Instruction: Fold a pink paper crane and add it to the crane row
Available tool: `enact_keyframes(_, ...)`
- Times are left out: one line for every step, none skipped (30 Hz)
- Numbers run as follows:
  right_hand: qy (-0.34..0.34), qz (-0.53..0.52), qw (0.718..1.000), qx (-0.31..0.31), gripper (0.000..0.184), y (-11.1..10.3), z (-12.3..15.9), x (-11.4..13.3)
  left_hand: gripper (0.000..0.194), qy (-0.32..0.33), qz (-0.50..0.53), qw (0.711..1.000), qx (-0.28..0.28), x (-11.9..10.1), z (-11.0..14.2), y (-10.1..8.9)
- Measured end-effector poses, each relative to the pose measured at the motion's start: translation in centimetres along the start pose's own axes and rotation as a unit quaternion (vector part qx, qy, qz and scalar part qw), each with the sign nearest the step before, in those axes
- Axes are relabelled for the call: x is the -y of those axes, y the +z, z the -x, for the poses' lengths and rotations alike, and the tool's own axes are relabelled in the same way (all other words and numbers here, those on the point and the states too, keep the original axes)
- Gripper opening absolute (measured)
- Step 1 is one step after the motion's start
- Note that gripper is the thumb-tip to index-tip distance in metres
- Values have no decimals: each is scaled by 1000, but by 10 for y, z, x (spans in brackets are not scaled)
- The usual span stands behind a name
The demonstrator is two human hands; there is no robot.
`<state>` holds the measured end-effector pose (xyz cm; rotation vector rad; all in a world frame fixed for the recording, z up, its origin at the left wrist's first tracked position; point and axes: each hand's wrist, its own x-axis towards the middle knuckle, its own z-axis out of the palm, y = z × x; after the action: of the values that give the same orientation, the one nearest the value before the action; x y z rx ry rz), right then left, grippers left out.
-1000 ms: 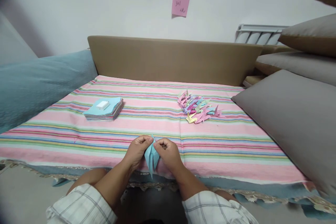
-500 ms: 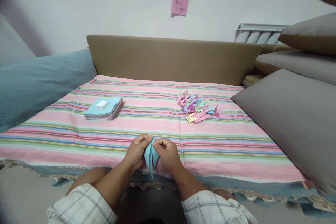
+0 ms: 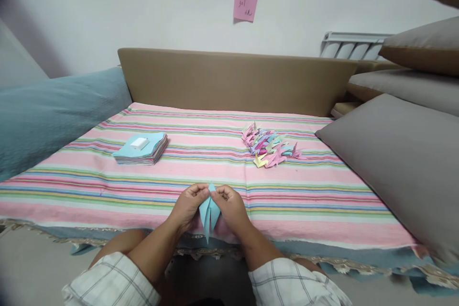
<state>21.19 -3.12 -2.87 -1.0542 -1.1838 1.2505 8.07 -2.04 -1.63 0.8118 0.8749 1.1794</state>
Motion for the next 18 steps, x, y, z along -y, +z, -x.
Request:
enact_keyframes(2, -10, 1000, -9, 32, -1, -1, -1, 38, -9, -2, 1000, 16, -1, 0, 0)
enact_keyframes(4, -18, 1000, -13, 33, -2, -1, -1, 40, -16, -3, 1000, 27, -2, 0, -1)
enact_keyframes(5, -25, 1000, -15, 33, -2, -1, -1, 41, -20, -5, 999, 30, -3, 0, -1)
enact_keyframes(6, -32, 999, -15, 33, -3, -1, -1, 41, -21, -6, 999, 26, -4, 0, 0)
enact_keyframes(9, -41, 999, -13, 33, -3, -1, -1, 40, -19, -8, 1000, 19, -4, 0, 0)
enact_keyframes(13, -52, 999, -9, 33, -3, -1, 0, 40, -16, -10, 1000, 11, -4, -1, 0)
enact_keyframes(17, -64, 998, -1, 32, -3, 0, 0, 40, -13, -14, 1000, 4, -3, -1, 1)
enact_keyframes(21, -75, 997, 7, 31, -4, 0, 1, 40, -11, -18, 1000, -1, -3, -1, 1)
enact_keyframes(24, -81, 996, 15, 30, -4, 0, 1, 40, -9, -21, 1000, -3, -2, -1, 1)
enact_keyframes(25, -82, 996, 20, 29, -4, 0, 1, 40, -9, -23, 1000, -2, -2, 0, 1)
enact_keyframes(22, -78, 997, 21, 28, -5, 0, 0, 40, -10, -24, 1000, -1, -2, 0, 1)
enact_keyframes(19, -71, 997, 16, 27, -5, -1, 0, 40, -11, -25, 1000, 2, -2, 0, 2)
enact_keyframes(15, -64, 998, 9, 26, -6, -1, -1, 40, -12, -26, 1000, 3, -2, 0, 1)
enact_keyframes(12, -60, 998, 2, 26, -6, -2, -2, 39, -12, -27, 1000, 3, -2, 1, 1)
enact_keyframes(10, -59, 998, -3, 26, -6, -2, -4, 39, -10, -28, 1000, 3, -2, 1, 1)
enact_keyframes(9, -57, 998, -7, 26, -6, -3, -4, 39, -8, -29, 1000, 3, -3, 1, 1)
enact_keyframes(8, -53, 998, -9, 27, -6, -3, -5, 38, -5, -30, 1000, 3, -3, 1, 1)
enact_keyframes(7, -48, 999, -11, 28, -6, -3, -5, 38, -4, -30, 1000, 4, -3, 1, 2)
